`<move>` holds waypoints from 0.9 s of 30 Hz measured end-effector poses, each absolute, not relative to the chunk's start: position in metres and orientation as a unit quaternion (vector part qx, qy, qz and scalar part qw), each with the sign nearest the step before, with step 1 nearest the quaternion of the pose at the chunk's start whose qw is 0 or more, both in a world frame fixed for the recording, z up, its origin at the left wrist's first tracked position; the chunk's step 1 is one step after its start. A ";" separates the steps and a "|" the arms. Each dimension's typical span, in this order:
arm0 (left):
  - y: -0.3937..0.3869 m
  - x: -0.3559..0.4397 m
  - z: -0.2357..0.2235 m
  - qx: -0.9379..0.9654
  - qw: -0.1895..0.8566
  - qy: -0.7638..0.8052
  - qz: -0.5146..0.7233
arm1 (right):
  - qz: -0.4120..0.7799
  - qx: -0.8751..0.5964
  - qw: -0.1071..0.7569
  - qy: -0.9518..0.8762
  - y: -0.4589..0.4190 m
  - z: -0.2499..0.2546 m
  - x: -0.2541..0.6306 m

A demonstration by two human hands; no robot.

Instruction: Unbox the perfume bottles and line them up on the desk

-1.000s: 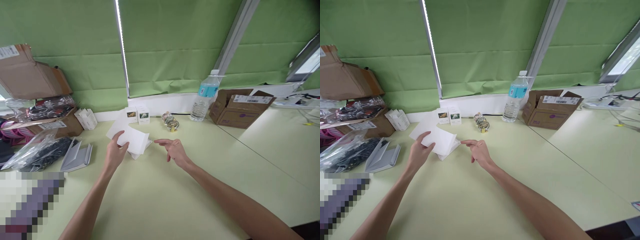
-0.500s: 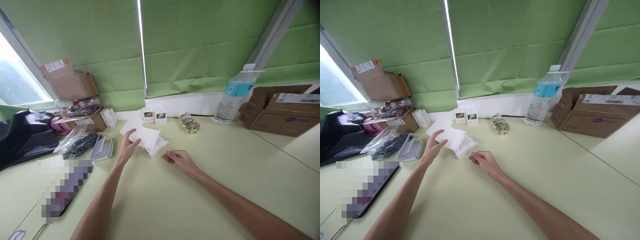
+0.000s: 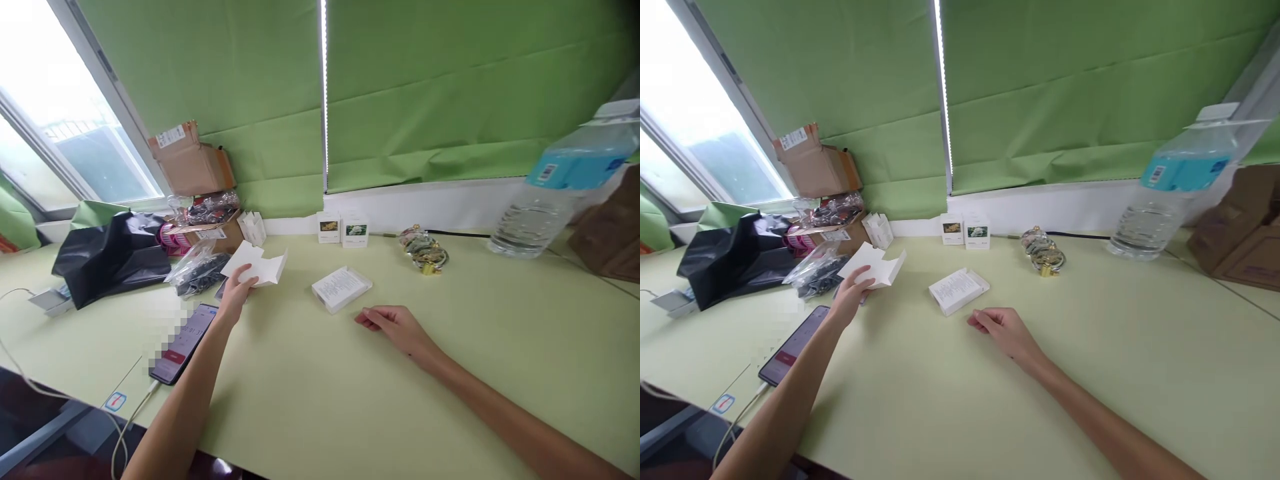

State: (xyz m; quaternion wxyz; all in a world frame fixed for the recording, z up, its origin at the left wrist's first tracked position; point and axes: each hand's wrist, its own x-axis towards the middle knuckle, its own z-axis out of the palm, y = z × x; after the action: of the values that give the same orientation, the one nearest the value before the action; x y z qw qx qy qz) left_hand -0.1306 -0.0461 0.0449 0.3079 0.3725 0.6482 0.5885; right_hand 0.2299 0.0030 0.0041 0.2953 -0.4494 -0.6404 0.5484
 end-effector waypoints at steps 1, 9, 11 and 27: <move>-0.048 -0.134 0.046 0.374 0.290 0.657 0.586 | 0.548 -0.452 0.293 -0.640 0.003 0.004 0.230; -0.063 -0.152 0.060 0.421 0.118 0.733 0.521 | 0.541 -0.453 0.277 -0.652 0.006 0.003 0.230; -0.066 -0.157 0.062 0.429 0.104 0.731 0.520 | 0.542 -0.453 0.276 -0.652 0.007 0.001 0.230; -0.066 -0.235 0.070 0.505 -0.044 0.776 0.376 | 0.530 -0.462 0.261 -0.661 0.008 0.004 0.231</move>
State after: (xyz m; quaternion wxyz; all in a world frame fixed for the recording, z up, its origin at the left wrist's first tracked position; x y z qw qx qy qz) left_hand -0.2345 -0.0664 0.0700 -0.0437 0.5047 0.7761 0.3756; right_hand 0.2306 0.0076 0.0036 0.2612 -0.4623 -0.6612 0.5301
